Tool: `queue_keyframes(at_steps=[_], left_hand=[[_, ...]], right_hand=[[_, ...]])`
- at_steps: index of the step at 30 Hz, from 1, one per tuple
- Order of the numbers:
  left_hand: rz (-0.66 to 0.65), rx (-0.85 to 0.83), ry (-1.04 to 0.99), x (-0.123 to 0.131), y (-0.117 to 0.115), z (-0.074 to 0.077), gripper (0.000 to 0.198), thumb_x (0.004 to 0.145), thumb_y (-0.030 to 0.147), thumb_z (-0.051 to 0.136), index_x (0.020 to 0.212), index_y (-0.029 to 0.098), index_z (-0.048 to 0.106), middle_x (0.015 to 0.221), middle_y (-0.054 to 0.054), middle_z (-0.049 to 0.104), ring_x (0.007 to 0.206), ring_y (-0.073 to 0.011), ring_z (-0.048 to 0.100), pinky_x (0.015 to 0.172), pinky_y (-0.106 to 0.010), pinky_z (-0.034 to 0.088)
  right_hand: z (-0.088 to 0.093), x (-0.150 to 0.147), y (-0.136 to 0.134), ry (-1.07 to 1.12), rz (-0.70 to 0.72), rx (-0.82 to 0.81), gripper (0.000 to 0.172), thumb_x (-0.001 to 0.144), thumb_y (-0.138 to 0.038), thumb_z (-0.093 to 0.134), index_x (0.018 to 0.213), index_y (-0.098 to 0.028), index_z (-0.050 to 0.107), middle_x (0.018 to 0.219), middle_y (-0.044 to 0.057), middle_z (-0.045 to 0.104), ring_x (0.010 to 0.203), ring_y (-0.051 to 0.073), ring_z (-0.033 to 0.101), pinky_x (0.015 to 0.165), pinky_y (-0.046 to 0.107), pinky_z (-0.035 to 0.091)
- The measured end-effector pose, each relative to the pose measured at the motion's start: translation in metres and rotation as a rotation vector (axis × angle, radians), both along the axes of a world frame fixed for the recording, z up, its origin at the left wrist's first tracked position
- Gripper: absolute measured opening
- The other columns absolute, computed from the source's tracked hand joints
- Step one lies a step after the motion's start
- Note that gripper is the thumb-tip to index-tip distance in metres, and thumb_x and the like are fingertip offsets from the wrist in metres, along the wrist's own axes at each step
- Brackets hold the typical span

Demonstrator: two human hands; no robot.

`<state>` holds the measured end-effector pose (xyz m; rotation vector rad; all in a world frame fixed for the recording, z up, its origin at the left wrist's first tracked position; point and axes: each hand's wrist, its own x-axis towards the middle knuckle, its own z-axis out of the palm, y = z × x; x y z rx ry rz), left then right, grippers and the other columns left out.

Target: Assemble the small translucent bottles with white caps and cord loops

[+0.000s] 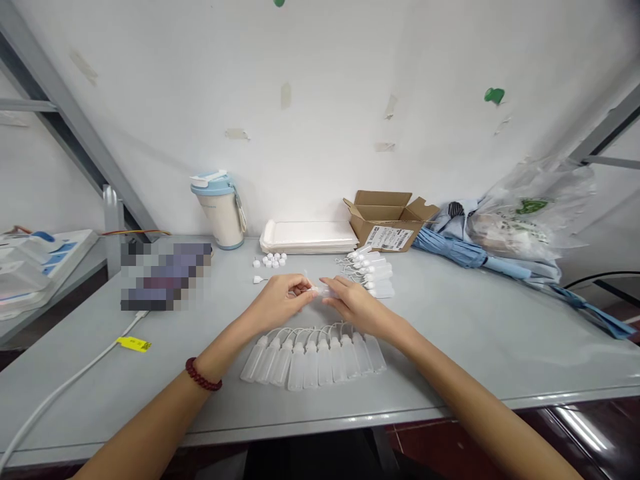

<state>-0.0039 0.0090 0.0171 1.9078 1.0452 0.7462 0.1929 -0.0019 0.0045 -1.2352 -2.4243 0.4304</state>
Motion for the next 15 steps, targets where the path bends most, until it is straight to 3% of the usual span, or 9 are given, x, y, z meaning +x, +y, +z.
queue_keyframes(at_steps=[3, 6, 12, 15], left_hand=[[-0.009, -0.062, -0.046, -0.0008, 0.0003, 0.0002, 0.027, 0.08, 0.041, 0.053, 0.077, 0.016, 0.062, 0.07, -0.001, 0.06, 0.058, -0.0128, 0.055, 0.057, -0.026, 0.047], [-0.029, -0.13, -0.113, -0.0021, 0.0009, 0.0012, 0.026, 0.08, 0.04, 0.055, 0.077, 0.016, 0.062, 0.067, 0.0, 0.059, 0.059, -0.013, 0.057, 0.059, -0.026, 0.049], [-0.051, -0.128, -0.168, -0.0029, 0.0012, 0.0012, 0.019, 0.077, 0.034, 0.061, 0.081, 0.016, 0.065, 0.069, -0.001, 0.062, 0.06, -0.0129, 0.058, 0.064, -0.028, 0.049], [-0.028, -0.097, -0.2, -0.001, 0.0011, 0.0001, 0.018, 0.075, 0.03, 0.063, 0.084, 0.015, 0.067, 0.075, -0.002, 0.064, 0.061, -0.013, 0.058, 0.065, -0.028, 0.049]], right_hand=[[0.0005, 0.0023, 0.0007, 0.128, -0.022, -0.036, 0.028, 0.089, -0.019, 0.046, 0.117, -0.017, 0.044, 0.097, 0.01, 0.061, 0.081, 0.019, 0.058, 0.071, 0.032, 0.044], [0.0027, 0.0016, -0.0024, 0.248, -0.058, -0.179, 0.017, 0.089, -0.023, 0.045, 0.106, -0.018, 0.043, 0.07, 0.0, 0.058, 0.062, 0.015, 0.055, 0.061, 0.028, 0.043], [0.0051, -0.0036, -0.0066, 0.636, -0.033, -0.634, 0.022, 0.09, -0.045, 0.038, 0.093, -0.024, 0.034, 0.065, -0.006, 0.055, 0.04, 0.009, 0.047, 0.038, 0.02, 0.031], [0.0058, -0.0046, -0.0052, 0.769, -0.06, -0.805, 0.027, 0.088, -0.05, 0.041, 0.088, -0.024, 0.033, 0.057, -0.009, 0.049, 0.034, 0.006, 0.036, 0.036, 0.017, 0.022]])
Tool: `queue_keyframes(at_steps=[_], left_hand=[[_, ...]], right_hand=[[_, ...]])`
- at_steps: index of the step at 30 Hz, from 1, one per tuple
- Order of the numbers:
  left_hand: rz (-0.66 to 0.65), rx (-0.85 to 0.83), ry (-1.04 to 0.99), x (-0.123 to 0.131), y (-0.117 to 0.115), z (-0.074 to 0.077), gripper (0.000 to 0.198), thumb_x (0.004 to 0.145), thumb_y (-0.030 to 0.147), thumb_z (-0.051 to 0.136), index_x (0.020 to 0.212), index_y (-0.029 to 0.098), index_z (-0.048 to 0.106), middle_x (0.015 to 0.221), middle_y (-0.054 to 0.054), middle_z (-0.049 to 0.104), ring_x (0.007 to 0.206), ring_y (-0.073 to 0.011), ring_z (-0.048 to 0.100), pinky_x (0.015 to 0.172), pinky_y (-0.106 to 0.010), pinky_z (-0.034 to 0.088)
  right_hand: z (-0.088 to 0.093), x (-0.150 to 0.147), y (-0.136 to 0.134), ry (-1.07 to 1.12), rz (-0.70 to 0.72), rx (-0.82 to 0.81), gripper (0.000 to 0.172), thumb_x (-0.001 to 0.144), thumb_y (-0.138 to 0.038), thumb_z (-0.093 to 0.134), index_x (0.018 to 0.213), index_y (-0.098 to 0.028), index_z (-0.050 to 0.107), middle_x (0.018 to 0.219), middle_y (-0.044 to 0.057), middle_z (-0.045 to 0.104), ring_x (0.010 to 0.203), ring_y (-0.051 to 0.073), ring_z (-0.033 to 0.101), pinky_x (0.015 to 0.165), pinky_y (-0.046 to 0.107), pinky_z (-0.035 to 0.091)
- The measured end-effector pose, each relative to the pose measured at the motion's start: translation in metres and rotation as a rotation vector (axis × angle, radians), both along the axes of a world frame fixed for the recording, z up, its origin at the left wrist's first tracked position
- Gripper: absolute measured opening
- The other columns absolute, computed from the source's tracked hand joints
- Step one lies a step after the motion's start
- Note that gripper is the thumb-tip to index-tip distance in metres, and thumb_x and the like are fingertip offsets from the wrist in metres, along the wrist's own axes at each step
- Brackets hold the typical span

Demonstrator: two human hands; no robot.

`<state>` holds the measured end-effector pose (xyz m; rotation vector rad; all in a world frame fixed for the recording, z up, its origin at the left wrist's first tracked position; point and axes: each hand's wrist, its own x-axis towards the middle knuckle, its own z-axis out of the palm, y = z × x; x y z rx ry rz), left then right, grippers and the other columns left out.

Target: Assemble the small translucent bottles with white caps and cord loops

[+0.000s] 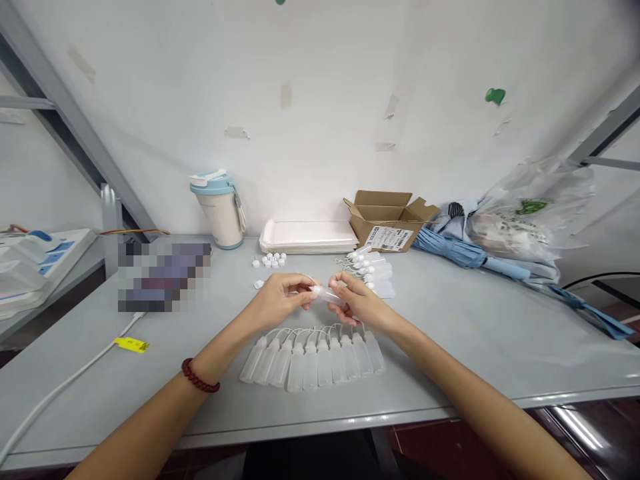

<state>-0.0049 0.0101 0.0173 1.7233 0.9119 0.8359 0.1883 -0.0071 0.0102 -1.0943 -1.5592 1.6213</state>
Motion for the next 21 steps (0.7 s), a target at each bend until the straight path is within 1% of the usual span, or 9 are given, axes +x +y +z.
queue_keyframes(at_steps=[3, 6, 8, 10, 12, 14, 16, 19, 21], left_hand=[[0.02, 0.018, -0.027, 0.001, 0.0, 0.0, 0.02, 0.073, 0.03, 0.065, 0.087, 0.015, 0.068, 0.083, -0.004, 0.066, 0.065, -0.0132, 0.059, 0.068, -0.028, 0.049], [-0.022, -0.002, -0.028, 0.002, 0.0, 0.001, 0.025, 0.077, 0.037, 0.062, 0.088, 0.015, 0.067, 0.088, -0.005, 0.066, 0.071, -0.0148, 0.061, 0.071, -0.029, 0.05], [-0.032, -0.042, 0.003, 0.002, -0.001, 0.0, 0.03, 0.081, 0.043, 0.055, 0.081, 0.015, 0.065, 0.083, -0.004, 0.065, 0.071, -0.0152, 0.061, 0.068, -0.029, 0.051], [-0.026, -0.077, 0.041, 0.002, -0.001, -0.001, 0.035, 0.083, 0.046, 0.052, 0.073, 0.014, 0.061, 0.072, -0.002, 0.061, 0.065, -0.0142, 0.06, 0.062, -0.027, 0.05], [-0.03, -0.1, 0.064, 0.003, -0.001, -0.001, 0.036, 0.084, 0.046, 0.051, 0.069, 0.014, 0.058, 0.066, 0.0, 0.058, 0.058, -0.0125, 0.058, 0.058, -0.025, 0.048], [-0.036, -0.122, 0.064, 0.004, -0.002, -0.001, 0.035, 0.083, 0.045, 0.052, 0.068, 0.014, 0.056, 0.064, 0.001, 0.058, 0.054, -0.0113, 0.058, 0.056, -0.025, 0.047], [-0.013, -0.151, 0.038, 0.004, -0.002, 0.0, 0.034, 0.083, 0.043, 0.053, 0.066, 0.014, 0.055, 0.062, 0.002, 0.056, 0.052, -0.0106, 0.057, 0.056, -0.025, 0.046], [0.054, -0.212, -0.041, 0.005, -0.001, 0.0, 0.033, 0.082, 0.041, 0.054, 0.063, 0.014, 0.053, 0.06, 0.002, 0.054, 0.051, -0.01, 0.055, 0.055, -0.025, 0.046], [0.081, -0.25, -0.096, 0.004, -0.001, 0.001, 0.033, 0.082, 0.041, 0.055, 0.064, 0.014, 0.054, 0.062, 0.002, 0.053, 0.053, -0.0097, 0.054, 0.055, -0.025, 0.047]], right_hand=[[0.001, 0.0, 0.001, 0.08, -0.008, -0.076, 0.03, 0.086, -0.051, 0.045, 0.085, -0.023, 0.033, 0.055, -0.01, 0.044, 0.033, 0.003, 0.027, 0.036, 0.017, 0.015], [0.002, 0.0, 0.002, 0.113, 0.0, -0.09, 0.032, 0.086, -0.052, 0.046, 0.084, -0.023, 0.034, 0.054, -0.01, 0.042, 0.034, 0.003, 0.023, 0.037, 0.017, 0.012], [0.002, 0.0, 0.001, 0.119, 0.011, -0.078, 0.032, 0.086, -0.052, 0.046, 0.084, -0.023, 0.033, 0.055, -0.01, 0.042, 0.035, 0.003, 0.023, 0.037, 0.017, 0.012], [0.003, 0.0, 0.0, 0.112, 0.018, -0.07, 0.032, 0.087, -0.052, 0.046, 0.083, -0.023, 0.033, 0.054, -0.01, 0.042, 0.035, 0.003, 0.022, 0.037, 0.017, 0.012], [0.003, 0.0, -0.001, 0.095, 0.018, -0.069, 0.033, 0.087, -0.053, 0.044, 0.082, -0.023, 0.032, 0.054, -0.01, 0.041, 0.035, 0.003, 0.022, 0.038, 0.018, 0.011], [0.003, -0.001, -0.002, 0.06, 0.023, -0.044, 0.034, 0.087, -0.056, 0.041, 0.083, -0.024, 0.031, 0.056, -0.01, 0.042, 0.035, 0.004, 0.026, 0.037, 0.018, 0.014], [0.002, -0.001, -0.001, -0.021, 0.006, 0.093, 0.033, 0.086, -0.056, 0.042, 0.087, -0.024, 0.033, 0.059, -0.008, 0.044, 0.038, 0.006, 0.033, 0.038, 0.019, 0.022], [-0.004, 0.001, 0.001, -0.242, -0.091, 0.528, 0.031, 0.082, -0.045, 0.056, 0.096, -0.022, 0.04, 0.073, -0.002, 0.052, 0.054, 0.01, 0.048, 0.046, 0.022, 0.035], [-0.01, 0.002, 0.004, -0.371, -0.148, 0.778, 0.027, 0.082, -0.036, 0.059, 0.099, -0.021, 0.045, 0.083, 0.003, 0.057, 0.063, 0.013, 0.052, 0.052, 0.024, 0.04]])
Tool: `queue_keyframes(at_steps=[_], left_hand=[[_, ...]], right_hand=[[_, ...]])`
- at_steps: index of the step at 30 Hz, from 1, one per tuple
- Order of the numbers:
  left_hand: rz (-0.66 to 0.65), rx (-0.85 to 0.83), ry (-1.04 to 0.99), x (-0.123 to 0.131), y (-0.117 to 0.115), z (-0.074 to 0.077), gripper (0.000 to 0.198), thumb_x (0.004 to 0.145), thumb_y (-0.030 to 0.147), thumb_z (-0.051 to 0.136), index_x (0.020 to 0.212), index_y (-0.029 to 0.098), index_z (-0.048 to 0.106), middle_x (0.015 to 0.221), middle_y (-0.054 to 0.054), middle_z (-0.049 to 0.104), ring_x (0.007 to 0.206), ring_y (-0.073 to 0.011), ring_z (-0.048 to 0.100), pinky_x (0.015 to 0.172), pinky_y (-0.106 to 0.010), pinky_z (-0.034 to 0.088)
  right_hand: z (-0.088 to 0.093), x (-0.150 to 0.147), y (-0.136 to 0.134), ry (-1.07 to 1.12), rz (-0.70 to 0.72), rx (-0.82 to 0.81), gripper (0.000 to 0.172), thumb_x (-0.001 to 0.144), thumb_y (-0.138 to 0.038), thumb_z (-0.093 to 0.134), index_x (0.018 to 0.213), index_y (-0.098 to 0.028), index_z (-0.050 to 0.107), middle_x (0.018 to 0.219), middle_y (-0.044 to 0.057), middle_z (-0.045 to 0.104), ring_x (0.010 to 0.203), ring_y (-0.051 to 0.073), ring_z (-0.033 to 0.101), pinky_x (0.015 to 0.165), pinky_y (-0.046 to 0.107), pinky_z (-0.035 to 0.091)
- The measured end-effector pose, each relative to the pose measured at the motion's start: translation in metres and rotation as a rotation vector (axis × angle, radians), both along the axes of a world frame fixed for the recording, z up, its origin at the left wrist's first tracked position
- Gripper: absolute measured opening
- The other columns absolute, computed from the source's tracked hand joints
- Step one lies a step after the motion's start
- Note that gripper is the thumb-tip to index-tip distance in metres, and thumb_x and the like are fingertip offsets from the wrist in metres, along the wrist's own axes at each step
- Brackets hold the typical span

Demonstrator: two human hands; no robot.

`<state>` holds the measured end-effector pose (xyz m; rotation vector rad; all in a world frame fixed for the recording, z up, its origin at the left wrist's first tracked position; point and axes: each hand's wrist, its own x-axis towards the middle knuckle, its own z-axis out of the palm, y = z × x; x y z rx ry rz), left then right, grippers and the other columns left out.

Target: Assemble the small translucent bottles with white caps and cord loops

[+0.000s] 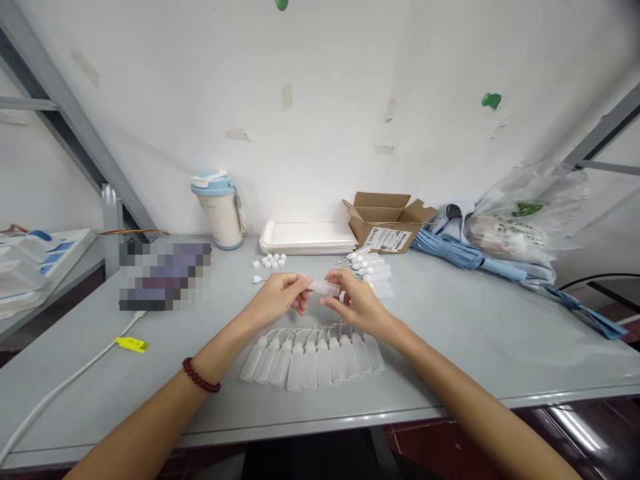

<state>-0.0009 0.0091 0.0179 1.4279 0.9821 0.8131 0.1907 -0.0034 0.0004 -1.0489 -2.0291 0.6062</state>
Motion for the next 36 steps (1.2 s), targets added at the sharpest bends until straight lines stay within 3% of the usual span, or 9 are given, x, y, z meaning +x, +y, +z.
queue_keyframes(at_steps=[2, 5, 8, 13, 18, 23, 28, 31, 36], left_hand=[[0.0, -0.02, -0.039, -0.001, 0.0, 0.0, 0.032, 0.081, 0.042, 0.056, 0.065, 0.013, 0.055, 0.064, 0.002, 0.053, 0.054, -0.0095, 0.053, 0.055, -0.025, 0.047], [-0.015, -0.015, -0.059, -0.001, 0.001, 0.0, 0.033, 0.081, 0.043, 0.057, 0.067, 0.013, 0.057, 0.065, 0.001, 0.053, 0.056, -0.0096, 0.053, 0.056, -0.026, 0.048], [-0.035, 0.035, -0.054, -0.002, 0.001, -0.002, 0.032, 0.08, 0.042, 0.059, 0.068, 0.013, 0.058, 0.067, 0.0, 0.055, 0.059, -0.0108, 0.055, 0.058, -0.026, 0.049], [-0.069, 0.139, -0.021, -0.002, 0.002, -0.005, 0.026, 0.079, 0.038, 0.061, 0.077, 0.013, 0.064, 0.073, -0.003, 0.063, 0.069, -0.0145, 0.061, 0.07, -0.03, 0.051], [-0.043, 0.108, -0.041, 0.0, 0.001, -0.003, 0.025, 0.079, 0.038, 0.062, 0.08, 0.013, 0.066, 0.077, -0.004, 0.065, 0.075, -0.0152, 0.062, 0.077, -0.031, 0.05], [-0.061, -0.077, -0.071, -0.001, -0.001, 0.0, 0.036, 0.081, 0.046, 0.057, 0.076, 0.011, 0.065, 0.073, -0.005, 0.062, 0.066, -0.0149, 0.06, 0.062, -0.029, 0.05], [-0.072, -0.102, -0.065, -0.002, -0.001, -0.002, 0.038, 0.079, 0.047, 0.058, 0.073, 0.01, 0.064, 0.06, -0.001, 0.056, 0.052, -0.0113, 0.053, 0.054, -0.027, 0.047], [-0.069, 0.037, -0.008, -0.002, -0.002, -0.001, 0.037, 0.081, 0.046, 0.056, 0.07, 0.012, 0.064, 0.061, -0.002, 0.057, 0.055, -0.0125, 0.054, 0.058, -0.028, 0.047], [0.001, 0.493, 0.276, 0.002, -0.01, 0.002, 0.025, 0.084, 0.036, 0.052, 0.075, 0.016, 0.063, 0.072, -0.004, 0.063, 0.068, -0.0164, 0.057, 0.065, -0.027, 0.044]], right_hand=[[-0.004, 0.001, 0.002, -0.062, -0.03, 0.123, 0.021, 0.085, -0.031, 0.054, 0.101, -0.02, 0.048, 0.083, 0.005, 0.059, 0.066, 0.014, 0.054, 0.055, 0.026, 0.042], [-0.006, 0.002, 0.002, -0.079, -0.042, 0.135, 0.02, 0.088, -0.031, 0.05, 0.102, -0.017, 0.051, 0.068, 0.002, 0.058, 0.058, 0.014, 0.054, 0.055, 0.027, 0.043], [-0.001, 0.001, -0.001, 0.003, -0.026, -0.031, 0.02, 0.089, -0.034, 0.048, 0.097, -0.017, 0.054, 0.059, -0.002, 0.057, 0.046, 0.011, 0.052, 0.05, 0.024, 0.041], [0.008, -0.001, -0.004, 0.171, -0.013, -0.273, 0.027, 0.088, -0.041, 0.047, 0.087, -0.016, 0.057, 0.064, -0.001, 0.062, 0.041, 0.008, 0.051, 0.044, 0.021, 0.039], [0.009, -0.001, -0.005, 0.157, -0.055, -0.133, 0.022, 0.088, -0.035, 0.05, 0.091, -0.016, 0.06, 0.066, 0.0, 0.063, 0.047, 0.009, 0.053, 0.048, 0.022, 0.039], [0.006, -0.001, -0.004, 0.157, -0.076, -0.025, 0.023, 0.087, -0.032, 0.051, 0.101, -0.016, 0.059, 0.058, -0.001, 0.06, 0.051, 0.011, 0.054, 0.05, 0.023, 0.04], [0.006, -0.001, -0.006, 0.167, -0.045, -0.049, 0.023, 0.088, -0.033, 0.049, 0.1, -0.015, 0.058, 0.064, -0.001, 0.061, 0.049, 0.01, 0.052, 0.05, 0.023, 0.039], [0.007, 0.0, -0.006, 0.202, -0.03, -0.129, 0.023, 0.088, -0.036, 0.047, 0.095, -0.017, 0.057, 0.064, -0.002, 0.057, 0.048, 0.009, 0.049, 0.048, 0.023, 0.038], [0.008, 0.0, -0.003, 0.276, -0.06, -0.226, 0.033, 0.09, -0.044, 0.043, 0.073, -0.017, 0.052, 0.054, -0.004, 0.046, 0.045, 0.008, 0.041, 0.047, 0.023, 0.033]])
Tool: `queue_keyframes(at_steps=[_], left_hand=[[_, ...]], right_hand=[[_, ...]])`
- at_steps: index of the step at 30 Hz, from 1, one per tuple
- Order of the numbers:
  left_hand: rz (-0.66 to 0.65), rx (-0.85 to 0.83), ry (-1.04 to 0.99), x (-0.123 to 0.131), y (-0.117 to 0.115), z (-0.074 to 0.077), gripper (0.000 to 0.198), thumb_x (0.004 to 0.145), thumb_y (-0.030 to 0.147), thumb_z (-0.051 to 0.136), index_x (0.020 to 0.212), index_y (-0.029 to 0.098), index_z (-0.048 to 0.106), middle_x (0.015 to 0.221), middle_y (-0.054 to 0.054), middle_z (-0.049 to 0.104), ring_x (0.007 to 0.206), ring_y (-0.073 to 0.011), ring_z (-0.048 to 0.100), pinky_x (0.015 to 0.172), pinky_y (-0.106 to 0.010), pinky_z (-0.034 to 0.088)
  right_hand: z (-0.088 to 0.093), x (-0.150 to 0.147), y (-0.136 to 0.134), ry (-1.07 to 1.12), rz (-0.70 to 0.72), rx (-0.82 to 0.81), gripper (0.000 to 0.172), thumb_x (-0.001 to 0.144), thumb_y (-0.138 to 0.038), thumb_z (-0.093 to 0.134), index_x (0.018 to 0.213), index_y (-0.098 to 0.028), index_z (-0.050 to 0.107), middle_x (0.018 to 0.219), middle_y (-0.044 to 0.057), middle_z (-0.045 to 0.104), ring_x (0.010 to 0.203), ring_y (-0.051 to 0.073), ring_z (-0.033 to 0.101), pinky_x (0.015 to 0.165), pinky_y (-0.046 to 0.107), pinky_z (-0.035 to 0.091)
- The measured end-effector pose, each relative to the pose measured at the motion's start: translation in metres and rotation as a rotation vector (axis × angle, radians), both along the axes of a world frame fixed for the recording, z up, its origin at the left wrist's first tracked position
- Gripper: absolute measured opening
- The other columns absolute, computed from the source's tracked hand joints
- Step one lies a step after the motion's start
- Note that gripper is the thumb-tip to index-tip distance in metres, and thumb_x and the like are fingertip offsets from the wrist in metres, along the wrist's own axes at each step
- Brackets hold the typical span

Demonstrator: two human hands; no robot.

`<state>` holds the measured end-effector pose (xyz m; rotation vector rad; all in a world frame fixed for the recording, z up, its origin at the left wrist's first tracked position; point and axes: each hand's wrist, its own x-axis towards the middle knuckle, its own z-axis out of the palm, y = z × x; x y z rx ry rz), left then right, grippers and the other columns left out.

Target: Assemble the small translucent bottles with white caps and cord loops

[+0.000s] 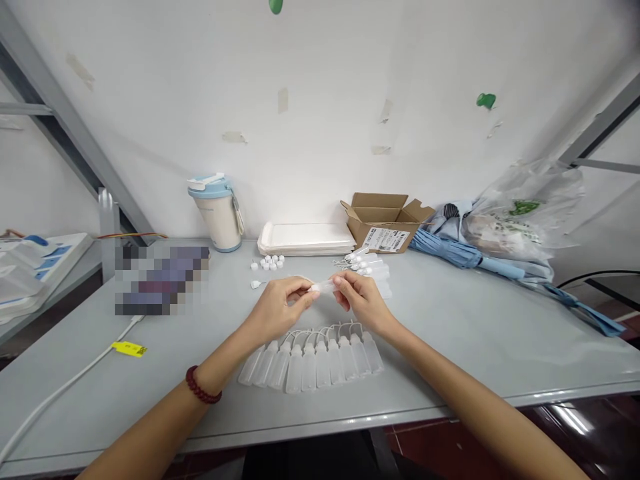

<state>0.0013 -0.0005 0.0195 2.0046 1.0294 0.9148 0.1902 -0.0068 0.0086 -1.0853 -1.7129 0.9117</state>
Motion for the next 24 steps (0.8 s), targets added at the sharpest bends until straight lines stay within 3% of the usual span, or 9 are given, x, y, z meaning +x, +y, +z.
queue_keyframes(at_steps=[3, 6, 9, 13, 16, 20, 24], left_hand=[[0.051, 0.203, 0.06, 0.002, -0.003, -0.002, 0.019, 0.084, 0.031, 0.051, 0.082, 0.018, 0.063, 0.081, -0.006, 0.066, 0.074, -0.0182, 0.058, 0.07, -0.028, 0.045], [0.038, 0.226, 0.04, 0.003, -0.002, -0.005, 0.018, 0.084, 0.031, 0.051, 0.084, 0.018, 0.063, 0.083, -0.006, 0.066, 0.077, -0.0186, 0.059, 0.072, -0.029, 0.046], [-0.008, 0.023, -0.036, 0.002, 0.001, -0.005, 0.024, 0.085, 0.036, 0.049, 0.081, 0.017, 0.063, 0.079, -0.005, 0.064, 0.074, -0.0169, 0.059, 0.071, -0.028, 0.047], [-0.066, -0.348, -0.172, 0.001, 0.003, -0.002, 0.036, 0.086, 0.044, 0.046, 0.071, 0.015, 0.059, 0.067, -0.002, 0.058, 0.06, -0.0137, 0.057, 0.062, -0.028, 0.048], [-0.082, -0.529, -0.264, 0.0, 0.003, 0.0, 0.037, 0.085, 0.045, 0.049, 0.069, 0.013, 0.057, 0.064, -0.001, 0.054, 0.054, -0.0115, 0.053, 0.056, -0.026, 0.046], [-0.051, -0.633, -0.318, 0.0, 0.002, 0.002, 0.04, 0.084, 0.048, 0.05, 0.066, 0.013, 0.057, 0.055, 0.002, 0.046, 0.046, -0.0088, 0.044, 0.049, -0.025, 0.043], [-0.089, -0.562, -0.309, -0.001, 0.002, 0.002, 0.041, 0.081, 0.05, 0.054, 0.06, 0.014, 0.056, 0.053, 0.003, 0.044, 0.047, -0.0089, 0.042, 0.05, -0.025, 0.044]], right_hand=[[0.0, 0.0, 0.002, 0.03, 0.007, -0.065, 0.039, 0.088, -0.049, 0.044, 0.064, -0.018, 0.047, 0.049, -0.005, 0.041, 0.043, 0.008, 0.036, 0.045, 0.023, 0.03], [-0.001, 0.0, 0.003, 0.061, 0.023, -0.108, 0.042, 0.087, -0.051, 0.044, 0.061, -0.018, 0.045, 0.046, -0.006, 0.039, 0.042, 0.008, 0.035, 0.046, 0.023, 0.031], [0.0, -0.001, 0.003, 0.081, 0.024, -0.092, 0.041, 0.087, -0.05, 0.045, 0.064, -0.018, 0.047, 0.051, -0.004, 0.044, 0.043, 0.008, 0.038, 0.047, 0.023, 0.033], [0.002, -0.002, -0.001, 0.04, 0.024, -0.037, 0.032, 0.088, -0.048, 0.046, 0.085, -0.017, 0.056, 0.06, -0.003, 0.049, 0.047, 0.009, 0.043, 0.046, 0.023, 0.035], [-0.001, -0.002, -0.003, -0.138, -0.015, 0.175, 0.029, 0.088, -0.045, 0.048, 0.096, -0.018, 0.057, 0.067, 0.0, 0.054, 0.054, 0.012, 0.048, 0.051, 0.025, 0.04], [-0.007, 0.0, -0.002, -0.396, -0.029, 0.553, 0.027, 0.091, -0.039, 0.045, 0.103, -0.019, 0.058, 0.075, 0.005, 0.056, 0.06, 0.015, 0.049, 0.056, 0.027, 0.041], [-0.007, 0.002, -0.004, -0.43, -0.019, 0.58, 0.027, 0.093, -0.036, 0.042, 0.101, -0.017, 0.059, 0.068, 0.003, 0.053, 0.057, 0.015, 0.046, 0.055, 0.027, 0.038]])
